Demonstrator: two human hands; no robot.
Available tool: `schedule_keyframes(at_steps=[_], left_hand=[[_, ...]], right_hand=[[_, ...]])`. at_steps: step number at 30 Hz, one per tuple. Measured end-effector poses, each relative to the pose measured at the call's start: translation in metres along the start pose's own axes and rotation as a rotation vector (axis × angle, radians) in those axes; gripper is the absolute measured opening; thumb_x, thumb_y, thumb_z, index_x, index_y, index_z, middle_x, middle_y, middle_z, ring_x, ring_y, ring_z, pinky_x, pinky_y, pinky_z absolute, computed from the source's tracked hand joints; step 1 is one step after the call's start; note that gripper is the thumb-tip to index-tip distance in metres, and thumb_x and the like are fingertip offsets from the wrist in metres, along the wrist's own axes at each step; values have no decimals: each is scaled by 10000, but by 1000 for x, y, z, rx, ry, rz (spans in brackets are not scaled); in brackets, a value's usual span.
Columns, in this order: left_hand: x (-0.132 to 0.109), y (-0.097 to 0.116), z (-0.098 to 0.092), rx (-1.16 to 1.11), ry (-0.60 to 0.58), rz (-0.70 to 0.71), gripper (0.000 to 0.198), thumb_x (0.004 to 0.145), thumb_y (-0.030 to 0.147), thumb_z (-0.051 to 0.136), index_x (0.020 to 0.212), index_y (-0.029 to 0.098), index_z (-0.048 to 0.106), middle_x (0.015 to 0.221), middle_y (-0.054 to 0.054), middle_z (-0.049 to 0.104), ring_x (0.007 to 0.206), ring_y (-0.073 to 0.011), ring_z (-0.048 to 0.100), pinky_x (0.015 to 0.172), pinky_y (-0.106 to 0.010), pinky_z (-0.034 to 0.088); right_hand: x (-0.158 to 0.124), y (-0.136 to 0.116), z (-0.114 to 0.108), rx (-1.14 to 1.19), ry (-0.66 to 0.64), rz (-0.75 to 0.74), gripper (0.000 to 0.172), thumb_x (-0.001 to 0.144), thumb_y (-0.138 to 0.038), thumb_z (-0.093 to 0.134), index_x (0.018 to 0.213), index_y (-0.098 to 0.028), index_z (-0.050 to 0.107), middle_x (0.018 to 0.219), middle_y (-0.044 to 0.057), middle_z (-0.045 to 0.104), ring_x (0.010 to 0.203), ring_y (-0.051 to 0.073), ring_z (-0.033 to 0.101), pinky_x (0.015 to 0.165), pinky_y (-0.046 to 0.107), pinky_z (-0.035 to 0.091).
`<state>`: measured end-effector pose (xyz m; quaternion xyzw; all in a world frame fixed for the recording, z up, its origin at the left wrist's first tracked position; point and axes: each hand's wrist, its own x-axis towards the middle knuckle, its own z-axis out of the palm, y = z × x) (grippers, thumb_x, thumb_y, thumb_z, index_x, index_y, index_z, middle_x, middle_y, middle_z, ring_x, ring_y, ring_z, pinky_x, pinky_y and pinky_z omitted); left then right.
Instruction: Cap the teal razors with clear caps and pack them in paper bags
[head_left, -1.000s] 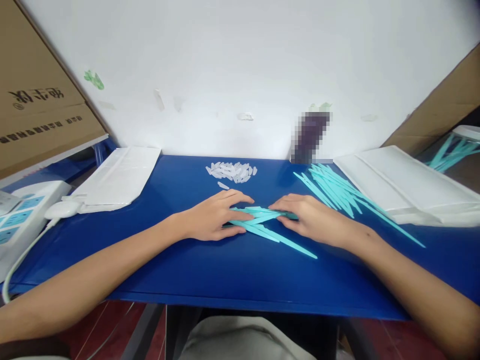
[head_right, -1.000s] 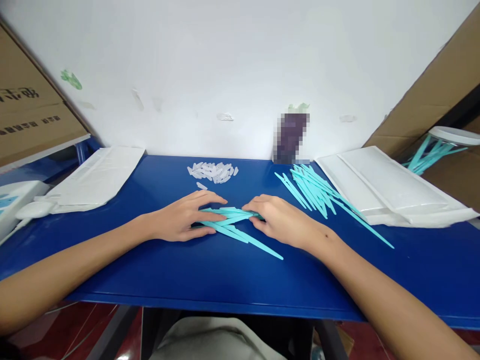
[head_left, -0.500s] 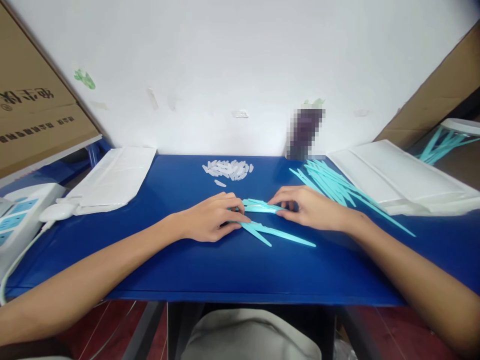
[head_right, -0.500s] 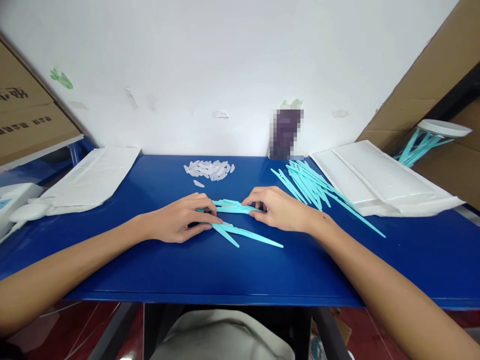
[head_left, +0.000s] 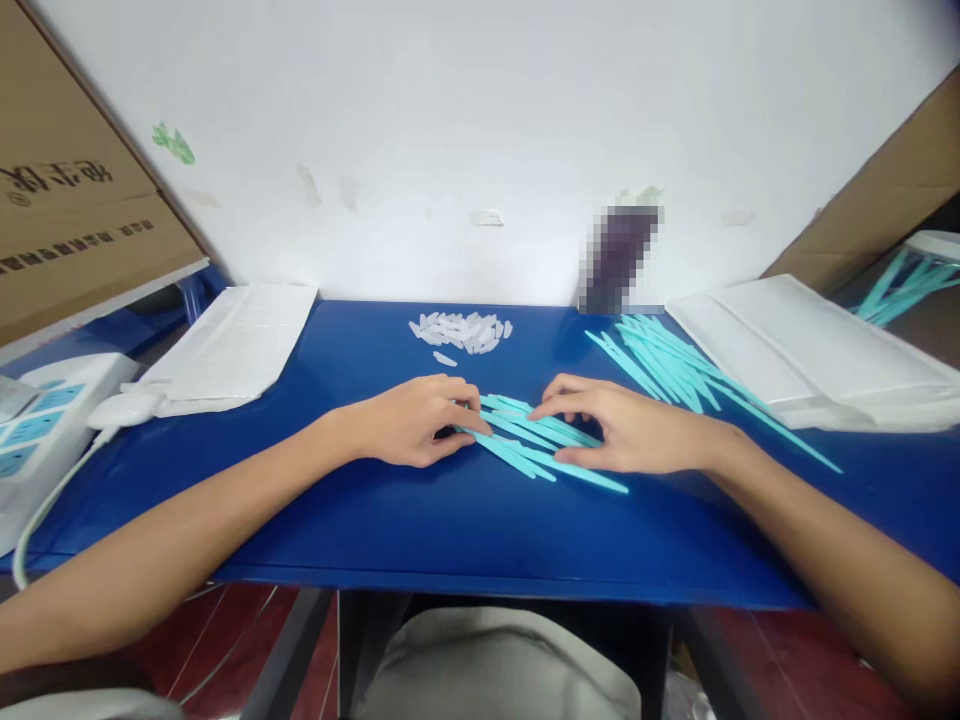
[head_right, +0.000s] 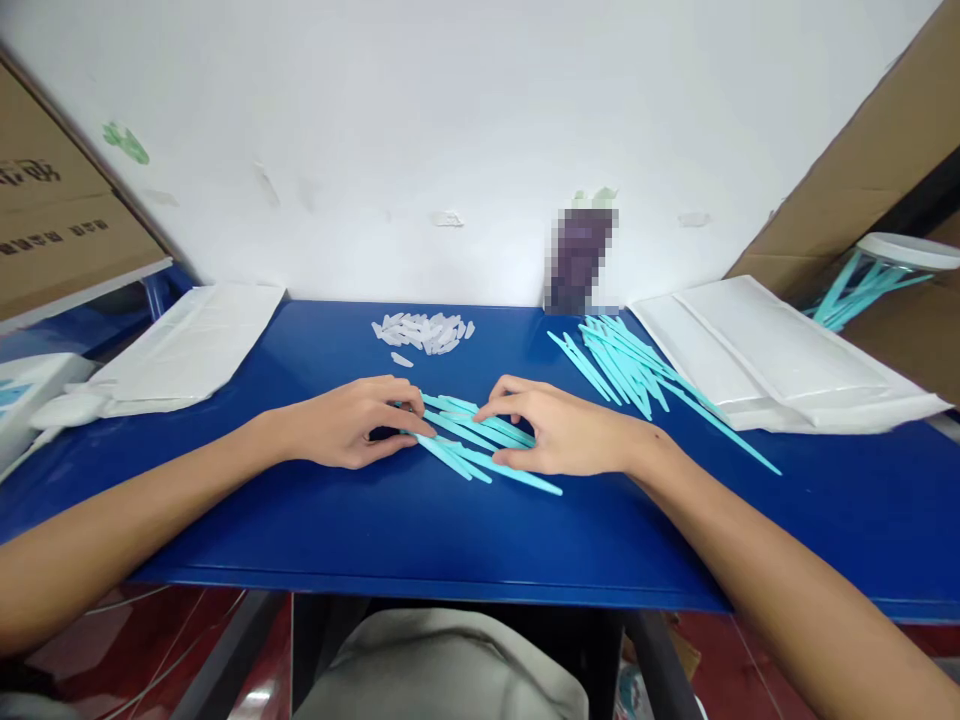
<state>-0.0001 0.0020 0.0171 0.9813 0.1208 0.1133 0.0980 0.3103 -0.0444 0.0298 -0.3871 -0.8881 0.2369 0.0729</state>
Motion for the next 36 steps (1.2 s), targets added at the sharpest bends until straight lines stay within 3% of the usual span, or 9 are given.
schedule_keyframes(at_steps=[4,10,18,22,24,29,31,33,36], left_hand=[[-2,1,-13,-60,-81,-57,272,1014,179,595,1222,210,768,1060,-91,688,908,-185,662,803,-274,513],[0,0,-14,-125,-82,-92,258,1002,174,617,1204,199,776,1053,-94,694,917,-185,663,803,-262,518],[-14,-12,-40,-250,-175,-253,197,949,193,688,1071,240,835,955,-56,721,775,-148,660,660,-231,483],[-5,6,-30,-325,-221,-166,191,941,165,708,1074,236,825,953,-40,754,785,-143,687,671,-229,495],[5,21,-10,-267,-139,-83,183,968,156,680,1094,208,803,965,-44,760,838,-153,698,756,-244,512],[26,43,40,205,338,87,223,1052,219,537,1148,166,731,1054,-95,742,930,-207,664,841,-352,457],[25,42,39,331,461,65,196,1027,281,571,1045,180,738,955,-80,719,807,-192,620,783,-374,392],[19,35,27,372,542,2,246,977,294,585,792,176,695,792,-43,656,682,-161,546,748,-385,326],[4,13,1,309,526,-131,393,919,249,535,539,169,476,594,18,520,555,-112,436,736,-380,306]], right_hand=[[1,-4,3,9,-17,16,519,921,-512,673,1367,-247,651,1283,103,600,1007,245,641,882,411,523],[1,-12,5,-6,-13,-17,511,939,-455,651,1402,-238,625,1306,102,590,1111,255,624,951,402,509],[-1,2,-1,3,12,30,498,958,-511,633,1382,-252,655,1226,100,618,977,230,642,820,373,534],[7,3,10,-32,109,27,492,964,-518,627,1356,-226,678,1135,97,634,924,224,643,780,362,518],[13,0,17,-62,167,15,460,977,-503,612,1318,-206,695,1095,95,641,932,229,644,795,364,510],[23,-6,27,-77,229,-63,393,1053,-440,472,1249,-205,719,1043,100,653,995,251,628,841,383,492],[20,-8,25,-46,229,-78,458,1089,-443,367,1277,-203,708,1053,108,661,1017,254,624,886,403,488],[15,-10,19,-34,202,-68,517,1078,-524,373,1365,-208,665,1112,118,664,1062,271,618,927,426,487],[8,-15,12,-96,98,-39,777,913,-731,581,1511,-235,550,1214,132,638,1099,318,601,920,464,506]])
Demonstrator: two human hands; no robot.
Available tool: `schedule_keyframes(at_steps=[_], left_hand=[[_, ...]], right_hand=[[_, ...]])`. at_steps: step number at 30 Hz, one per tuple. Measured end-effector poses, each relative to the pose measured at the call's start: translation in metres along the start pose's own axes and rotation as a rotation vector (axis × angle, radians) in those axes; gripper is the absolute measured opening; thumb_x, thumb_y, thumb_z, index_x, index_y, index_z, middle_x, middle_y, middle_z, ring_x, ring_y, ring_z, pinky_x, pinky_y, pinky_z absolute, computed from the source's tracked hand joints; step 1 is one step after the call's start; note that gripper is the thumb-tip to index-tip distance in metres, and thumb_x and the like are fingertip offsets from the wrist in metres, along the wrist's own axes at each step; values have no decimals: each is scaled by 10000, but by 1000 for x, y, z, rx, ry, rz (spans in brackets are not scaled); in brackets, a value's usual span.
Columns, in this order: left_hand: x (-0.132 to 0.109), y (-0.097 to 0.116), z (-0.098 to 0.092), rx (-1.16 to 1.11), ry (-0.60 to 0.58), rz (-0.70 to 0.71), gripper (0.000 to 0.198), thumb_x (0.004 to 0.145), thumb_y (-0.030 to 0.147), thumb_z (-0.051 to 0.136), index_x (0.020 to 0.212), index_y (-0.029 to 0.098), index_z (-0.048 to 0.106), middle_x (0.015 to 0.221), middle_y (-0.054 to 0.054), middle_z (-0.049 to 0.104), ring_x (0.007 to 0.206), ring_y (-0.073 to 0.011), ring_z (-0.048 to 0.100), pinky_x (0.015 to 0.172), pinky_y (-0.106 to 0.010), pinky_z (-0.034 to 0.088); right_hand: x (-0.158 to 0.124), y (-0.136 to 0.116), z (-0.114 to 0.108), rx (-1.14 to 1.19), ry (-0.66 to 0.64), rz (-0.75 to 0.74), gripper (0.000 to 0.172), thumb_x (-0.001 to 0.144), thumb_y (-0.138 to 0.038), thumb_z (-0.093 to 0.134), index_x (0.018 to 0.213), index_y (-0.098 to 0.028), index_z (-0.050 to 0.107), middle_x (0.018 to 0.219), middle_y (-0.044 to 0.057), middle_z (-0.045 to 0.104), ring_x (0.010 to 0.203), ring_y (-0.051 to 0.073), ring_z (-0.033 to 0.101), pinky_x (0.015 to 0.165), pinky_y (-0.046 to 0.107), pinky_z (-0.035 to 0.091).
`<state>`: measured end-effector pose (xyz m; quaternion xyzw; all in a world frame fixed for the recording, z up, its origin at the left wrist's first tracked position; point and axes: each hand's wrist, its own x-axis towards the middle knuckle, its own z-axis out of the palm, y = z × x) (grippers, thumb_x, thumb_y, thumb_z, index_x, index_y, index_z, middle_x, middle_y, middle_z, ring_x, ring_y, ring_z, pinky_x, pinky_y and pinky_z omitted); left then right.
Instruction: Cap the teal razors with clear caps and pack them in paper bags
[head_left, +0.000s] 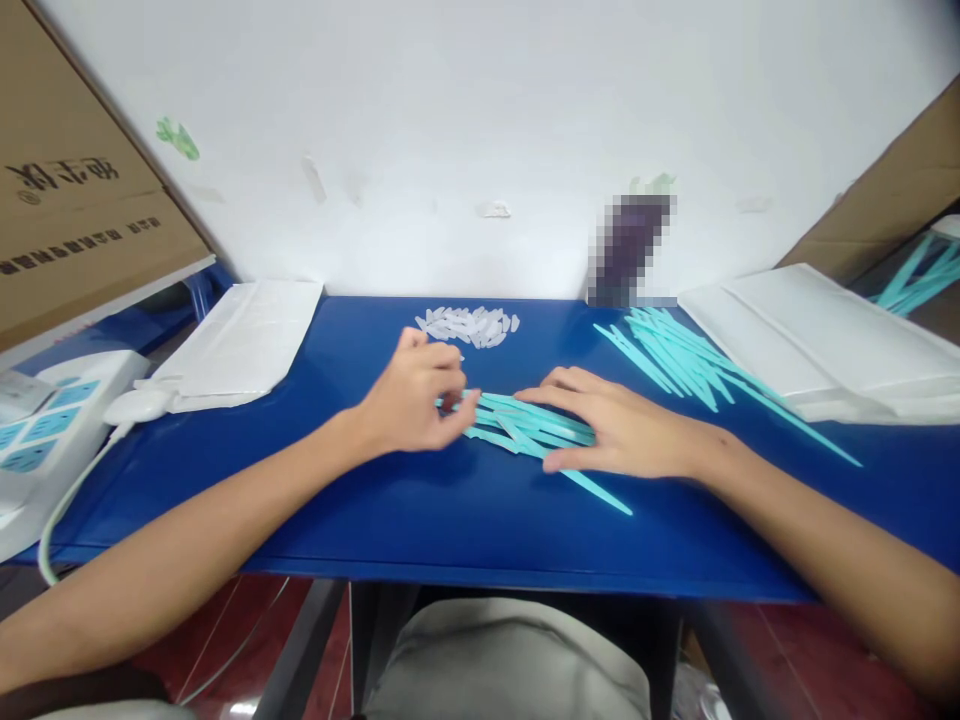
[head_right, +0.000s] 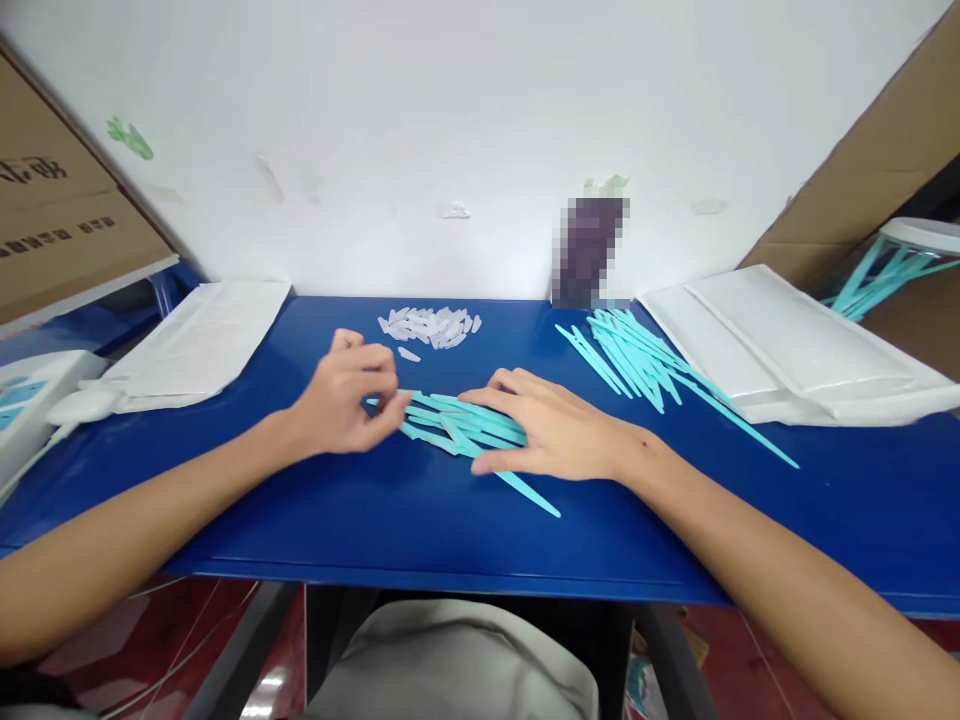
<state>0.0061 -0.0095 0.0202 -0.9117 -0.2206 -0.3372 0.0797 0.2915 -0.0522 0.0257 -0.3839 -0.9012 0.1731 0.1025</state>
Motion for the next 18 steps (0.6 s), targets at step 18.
schedule_keyframes(at_steps=[18], left_hand=[[-3,-52,-14,-15,-548,-398,287,940,320,489,704,197,598,584,8,552,530,-151,443,599,-281,278]], right_hand=[[9,25,17,-32,190,-6,365,1038,-440,530,1229,-202,728,1120,112,681,933,239,681,838,403,549]])
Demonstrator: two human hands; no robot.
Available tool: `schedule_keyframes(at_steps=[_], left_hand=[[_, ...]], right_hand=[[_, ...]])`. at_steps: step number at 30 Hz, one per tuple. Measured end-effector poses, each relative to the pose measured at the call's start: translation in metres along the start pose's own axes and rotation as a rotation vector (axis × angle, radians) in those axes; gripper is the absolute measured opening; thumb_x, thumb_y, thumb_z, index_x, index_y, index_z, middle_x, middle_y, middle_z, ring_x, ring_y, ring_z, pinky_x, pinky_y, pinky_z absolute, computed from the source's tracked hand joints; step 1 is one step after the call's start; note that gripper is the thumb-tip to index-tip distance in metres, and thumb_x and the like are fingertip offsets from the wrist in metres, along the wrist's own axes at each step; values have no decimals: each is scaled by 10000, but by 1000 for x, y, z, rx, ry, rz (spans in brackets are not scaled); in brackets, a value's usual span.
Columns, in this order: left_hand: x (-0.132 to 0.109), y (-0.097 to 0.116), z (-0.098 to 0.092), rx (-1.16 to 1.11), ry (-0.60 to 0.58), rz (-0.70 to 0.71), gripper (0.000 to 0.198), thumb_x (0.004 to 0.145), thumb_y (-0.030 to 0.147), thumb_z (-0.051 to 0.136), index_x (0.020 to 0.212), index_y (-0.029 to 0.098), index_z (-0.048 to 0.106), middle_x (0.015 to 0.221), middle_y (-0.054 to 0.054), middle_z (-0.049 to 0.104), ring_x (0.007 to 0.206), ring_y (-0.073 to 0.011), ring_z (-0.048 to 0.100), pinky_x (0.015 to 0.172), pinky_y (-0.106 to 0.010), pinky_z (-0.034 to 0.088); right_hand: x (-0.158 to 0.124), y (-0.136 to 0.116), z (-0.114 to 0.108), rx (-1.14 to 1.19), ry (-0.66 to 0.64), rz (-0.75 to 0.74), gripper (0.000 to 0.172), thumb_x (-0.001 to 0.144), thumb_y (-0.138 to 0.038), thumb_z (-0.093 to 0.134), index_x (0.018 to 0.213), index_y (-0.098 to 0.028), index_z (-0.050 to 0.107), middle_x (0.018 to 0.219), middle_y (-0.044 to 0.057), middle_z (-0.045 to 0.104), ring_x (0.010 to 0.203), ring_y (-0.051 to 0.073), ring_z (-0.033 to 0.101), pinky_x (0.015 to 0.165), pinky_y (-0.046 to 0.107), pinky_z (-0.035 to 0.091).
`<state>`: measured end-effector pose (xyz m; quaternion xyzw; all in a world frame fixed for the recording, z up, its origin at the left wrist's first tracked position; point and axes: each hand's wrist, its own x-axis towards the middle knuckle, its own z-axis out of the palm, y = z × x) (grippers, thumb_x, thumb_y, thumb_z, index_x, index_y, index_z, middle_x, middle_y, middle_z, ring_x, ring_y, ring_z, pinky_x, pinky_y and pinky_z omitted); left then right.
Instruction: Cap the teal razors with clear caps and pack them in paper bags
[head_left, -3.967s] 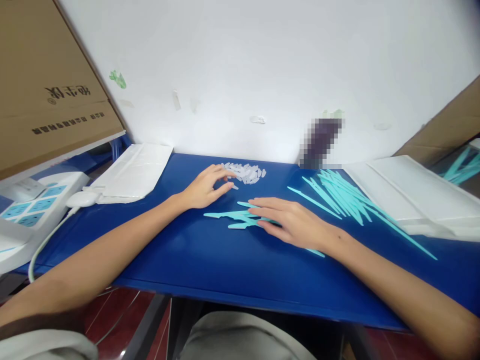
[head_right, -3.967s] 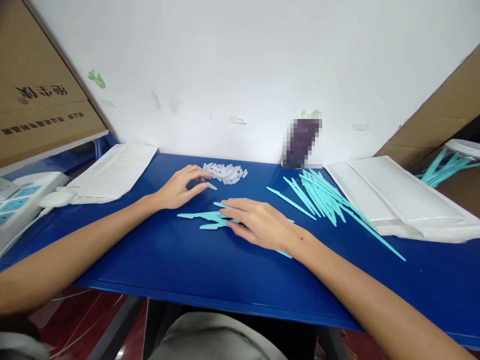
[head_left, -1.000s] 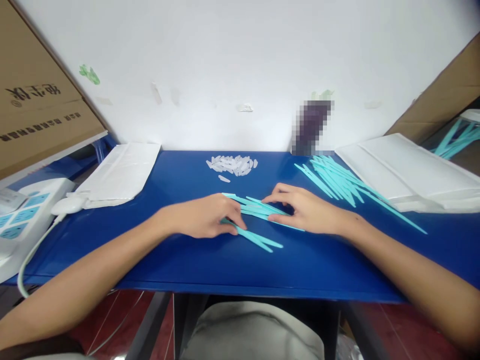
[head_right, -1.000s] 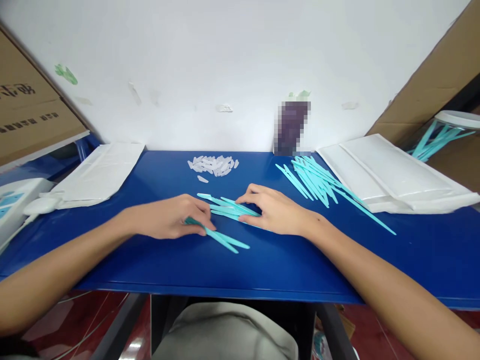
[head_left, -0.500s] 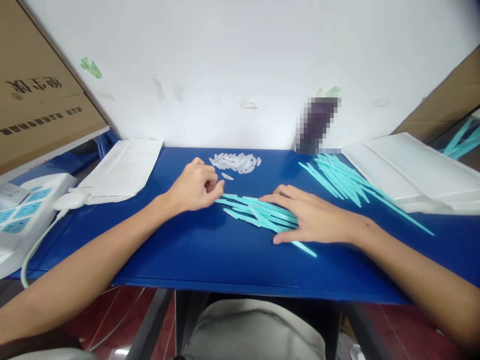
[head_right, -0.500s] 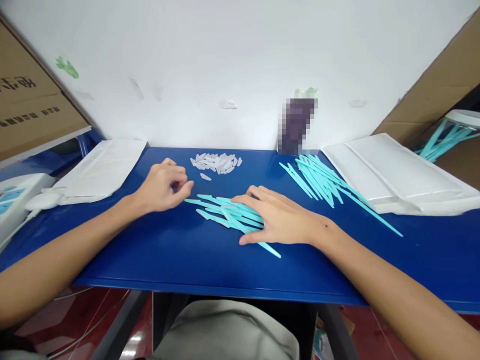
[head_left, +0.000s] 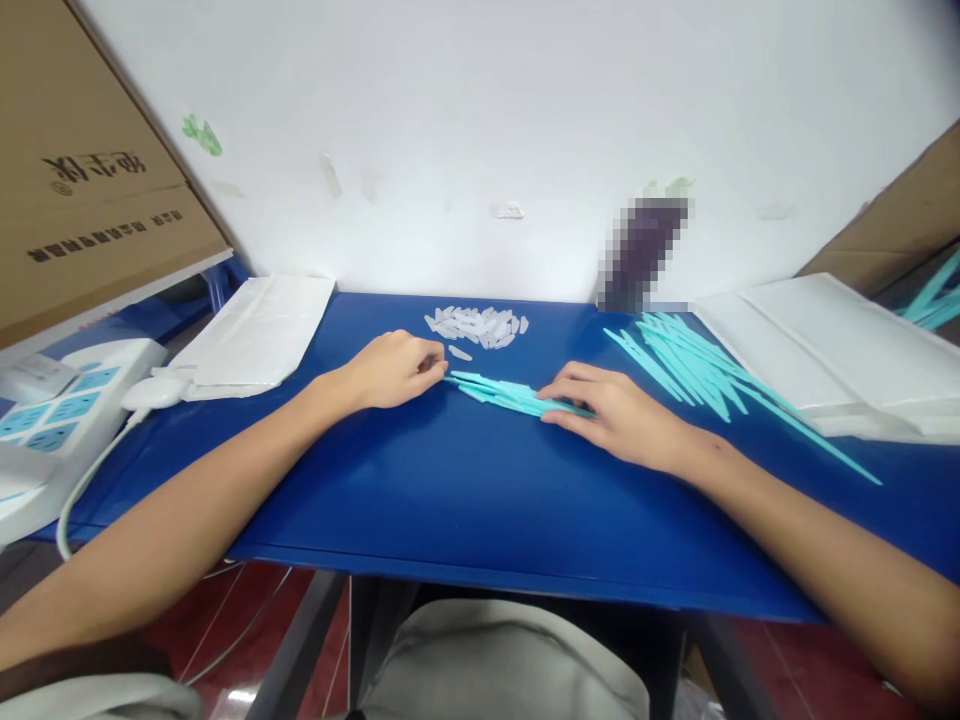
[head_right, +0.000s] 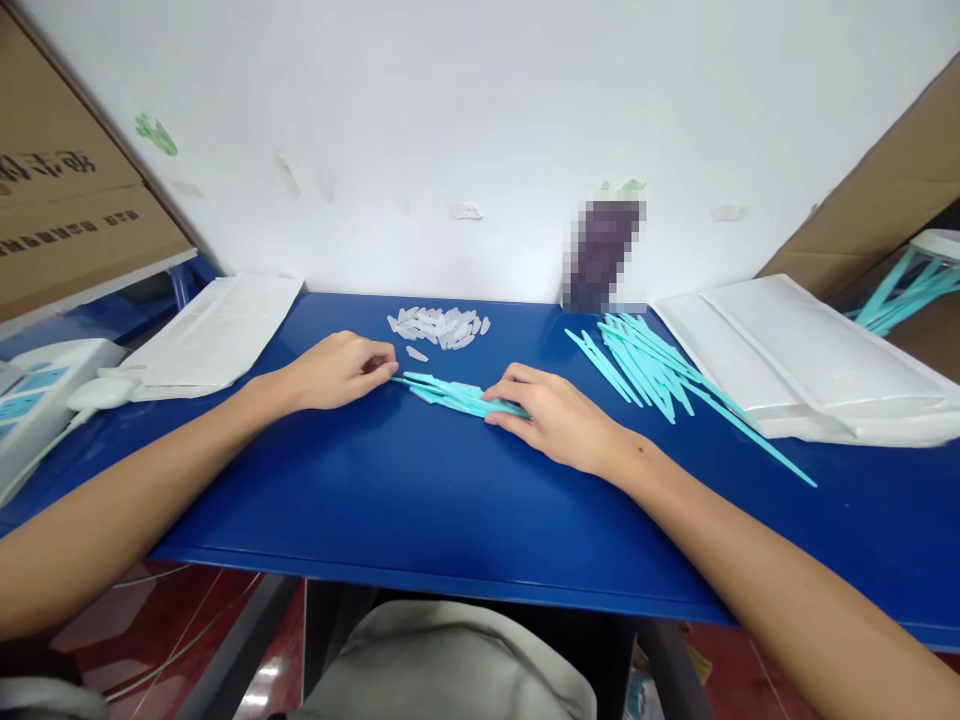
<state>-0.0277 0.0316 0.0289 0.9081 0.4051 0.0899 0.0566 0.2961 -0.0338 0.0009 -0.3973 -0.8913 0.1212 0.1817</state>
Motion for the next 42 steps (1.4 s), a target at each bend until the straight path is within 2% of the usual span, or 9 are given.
schedule_keyframes(at_steps=[5,13,19,23,28,31,35,38,42], left_hand=[[-1,4,-2,-7,-1,45,266,980,278,451,815,182,636,576,30,571,511,-132,440,670,-278,328],[-3,6,-2,-81,-3,-110,208,925,313,535,873,176,682,562,18,597,478,-140,509,566,-265,340],[-5,1,-10,-54,-101,36,217,932,375,607,969,194,720,580,39,558,492,-126,481,568,-262,311],[-6,-2,-11,-215,-193,113,294,935,468,674,1029,196,735,564,69,435,480,-106,426,541,-245,307],[-6,19,1,-404,-253,185,252,945,441,696,949,190,714,565,80,368,486,-96,380,528,-239,312],[-8,43,14,-412,-206,228,266,950,442,702,898,182,712,565,71,416,505,-99,419,551,-248,317],[-11,65,29,-288,-7,302,299,958,453,697,856,173,718,593,51,527,560,-110,484,683,-294,343],[-12,65,26,-293,75,264,320,986,459,628,887,170,722,566,61,516,532,-103,449,732,-318,350],[-10,49,9,-443,138,101,333,984,400,529,818,161,690,496,70,429,475,-101,377,593,-280,332]], right_hand=[[2,0,3,3,56,-37,324,1039,-380,534,1189,-185,746,1056,107,690,924,237,676,822,386,549],[-1,-9,4,-41,214,-117,258,1037,-316,538,1082,-191,759,990,102,725,882,226,670,783,377,553],[0,-24,9,-183,183,-118,297,1061,-285,478,1078,-183,755,968,104,721,856,218,674,759,370,554],[1,-17,8,-264,165,-68,313,1061,-309,474,1180,-184,735,1090,134,731,935,261,667,803,428,554],[-1,-9,2,-189,46,-43,413,1067,-416,462,1333,-178,670,1229,149,697,1075,293,648,923,479,544],[-2,-7,1,-162,-2,-63,392,1058,-410,486,1312,-187,685,1213,143,693,1091,296,652,944,485,536],[-3,-6,0,-135,23,-76,320,1040,-333,516,1253,-215,724,1095,121,711,1001,278,669,873,456,550],[-2,-8,-1,-62,49,-77,307,1023,-295,531,1244,-228,733,1057,105,724,945,254,689,824,410,569],[-1,-15,0,3,86,-48,268,1001,-274,565,1186,-220,750,1047,97,748,896,234,711,794,379,588]])
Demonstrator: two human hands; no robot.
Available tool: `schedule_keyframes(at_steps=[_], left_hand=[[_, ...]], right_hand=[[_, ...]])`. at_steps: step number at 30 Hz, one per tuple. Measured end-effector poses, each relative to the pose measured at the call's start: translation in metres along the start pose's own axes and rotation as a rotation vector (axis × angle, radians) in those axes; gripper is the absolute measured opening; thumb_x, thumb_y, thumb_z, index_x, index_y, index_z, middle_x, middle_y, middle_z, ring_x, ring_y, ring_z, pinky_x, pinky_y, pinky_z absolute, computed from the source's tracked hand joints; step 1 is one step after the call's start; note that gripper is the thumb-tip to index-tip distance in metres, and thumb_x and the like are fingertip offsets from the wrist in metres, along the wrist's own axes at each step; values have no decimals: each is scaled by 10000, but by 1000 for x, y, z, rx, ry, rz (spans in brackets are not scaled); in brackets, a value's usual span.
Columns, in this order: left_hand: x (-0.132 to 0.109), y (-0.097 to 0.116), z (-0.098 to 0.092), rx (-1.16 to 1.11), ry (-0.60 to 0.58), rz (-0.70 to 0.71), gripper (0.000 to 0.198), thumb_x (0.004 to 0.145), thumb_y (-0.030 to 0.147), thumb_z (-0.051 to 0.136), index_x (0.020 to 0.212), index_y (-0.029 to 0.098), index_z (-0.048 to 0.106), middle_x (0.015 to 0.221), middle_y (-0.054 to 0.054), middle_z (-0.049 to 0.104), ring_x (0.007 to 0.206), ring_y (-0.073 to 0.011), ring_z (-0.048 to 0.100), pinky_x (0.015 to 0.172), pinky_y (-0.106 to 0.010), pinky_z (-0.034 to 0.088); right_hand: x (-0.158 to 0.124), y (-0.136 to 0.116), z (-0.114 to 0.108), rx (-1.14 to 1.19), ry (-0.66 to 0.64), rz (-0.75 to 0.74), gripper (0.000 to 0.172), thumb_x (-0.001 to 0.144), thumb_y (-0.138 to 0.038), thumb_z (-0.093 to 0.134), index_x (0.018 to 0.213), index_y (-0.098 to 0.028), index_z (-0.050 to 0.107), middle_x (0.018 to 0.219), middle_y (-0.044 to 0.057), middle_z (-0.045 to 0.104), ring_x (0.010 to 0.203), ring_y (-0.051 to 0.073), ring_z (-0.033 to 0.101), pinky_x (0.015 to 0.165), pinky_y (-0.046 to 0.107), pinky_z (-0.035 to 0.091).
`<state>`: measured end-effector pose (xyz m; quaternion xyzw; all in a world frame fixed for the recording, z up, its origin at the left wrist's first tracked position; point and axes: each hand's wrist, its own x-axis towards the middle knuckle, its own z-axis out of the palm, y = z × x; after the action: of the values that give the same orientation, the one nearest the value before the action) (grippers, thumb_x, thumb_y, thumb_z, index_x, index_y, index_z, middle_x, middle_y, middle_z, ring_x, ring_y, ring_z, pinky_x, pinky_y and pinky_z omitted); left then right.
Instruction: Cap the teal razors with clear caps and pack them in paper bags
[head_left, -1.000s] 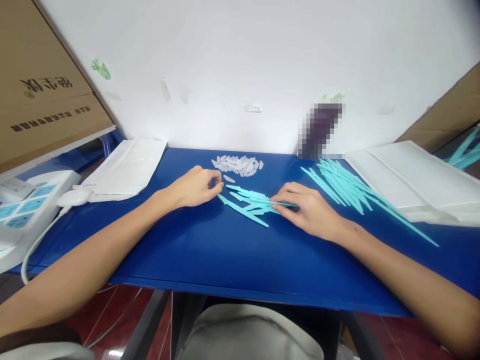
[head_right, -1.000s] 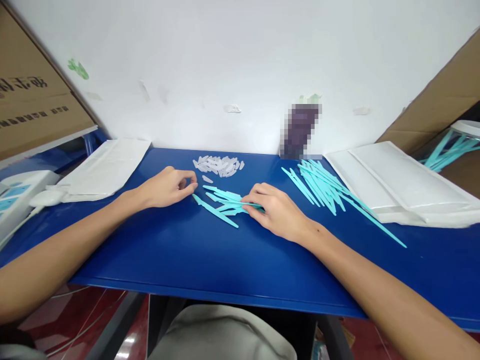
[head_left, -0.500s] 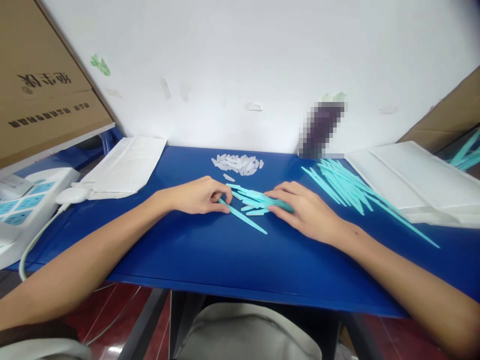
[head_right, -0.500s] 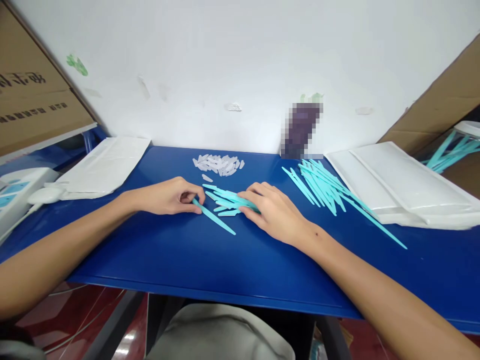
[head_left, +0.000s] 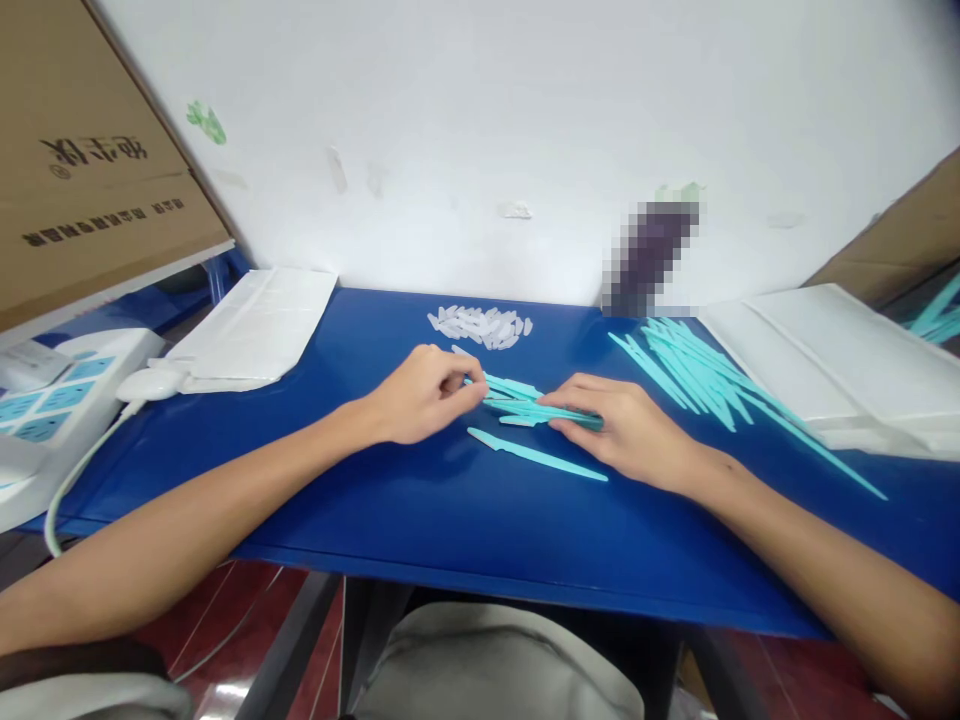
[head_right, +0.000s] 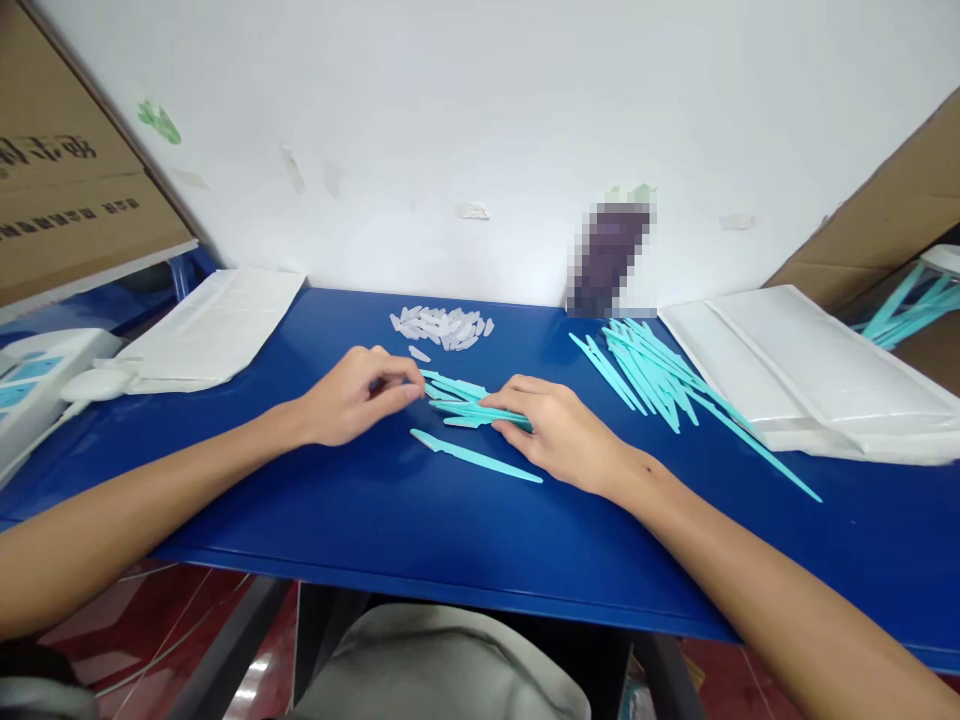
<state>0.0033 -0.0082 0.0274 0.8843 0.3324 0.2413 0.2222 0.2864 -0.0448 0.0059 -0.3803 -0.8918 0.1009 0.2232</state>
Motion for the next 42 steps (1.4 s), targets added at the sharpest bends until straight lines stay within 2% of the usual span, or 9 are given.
schedule_keyframes(at_steps=[6,11,14,18,21,23,29,34,42], left_hand=[[-6,-19,-9,54,139,-48,266,902,300,516,668,177,546,481,74,347,465,-90,284,539,-267,304],[-14,-27,5,241,169,174,416,901,274,501,526,192,339,552,3,449,562,-130,413,621,-314,357],[-15,-18,14,228,142,282,406,955,236,456,555,195,401,524,13,461,528,-125,397,643,-318,391],[-16,2,25,197,48,482,231,991,261,495,988,160,702,883,-88,729,772,-187,616,745,-317,495],[-16,9,26,282,-88,533,388,1026,349,539,1350,163,643,1330,-150,707,1137,-291,620,974,-424,475],[-16,7,22,322,-192,521,444,1044,373,544,1445,189,594,1472,-132,632,1215,-313,591,984,-446,452],[-13,-9,5,216,-242,482,208,1038,251,592,1113,222,784,1194,-22,794,1059,-237,671,910,-389,465],[-14,-15,7,71,-178,487,169,1014,210,622,1025,228,789,1072,-17,820,946,-188,707,861,-336,513],[-17,-1,5,405,-58,667,248,1027,188,518,918,204,740,969,-36,814,804,-167,717,706,-336,476]], right_hand=[[1,-14,12,1,9,-22,277,1022,-257,540,1206,-204,740,1042,101,746,876,218,722,742,347,596],[0,-13,8,-34,-22,-44,292,1023,-241,524,1220,-204,736,1060,106,759,924,242,724,789,375,599],[0,-12,2,-20,-55,-14,295,997,-227,538,1205,-215,747,1043,89,772,877,231,727,764,362,596],[1,-9,-8,-27,60,41,297,973,-234,549,1170,-215,770,1057,81,795,905,243,741,800,377,601],[1,-1,-15,-37,185,159,289,961,-293,572,1146,-221,783,1060,77,805,881,258,739,796,416,606],[2,4,-17,8,229,244,278,938,-330,611,1117,-223,794,1009,67,810,833,248,731,762,409,610],[2,-3,-11,285,99,296,267,891,-361,696,1095,-222,799,1047,55,813,868,229,740,776,363,627],[0,-18,-1,185,29,163,254,939,-254,634,1134,-222,794,1099,51,811,892,212,764,792,327,626],[0,-20,4,76,21,82,251,958,-208,619,1119,-236,810,1042,44,821,856,201,777,773,297,618]])
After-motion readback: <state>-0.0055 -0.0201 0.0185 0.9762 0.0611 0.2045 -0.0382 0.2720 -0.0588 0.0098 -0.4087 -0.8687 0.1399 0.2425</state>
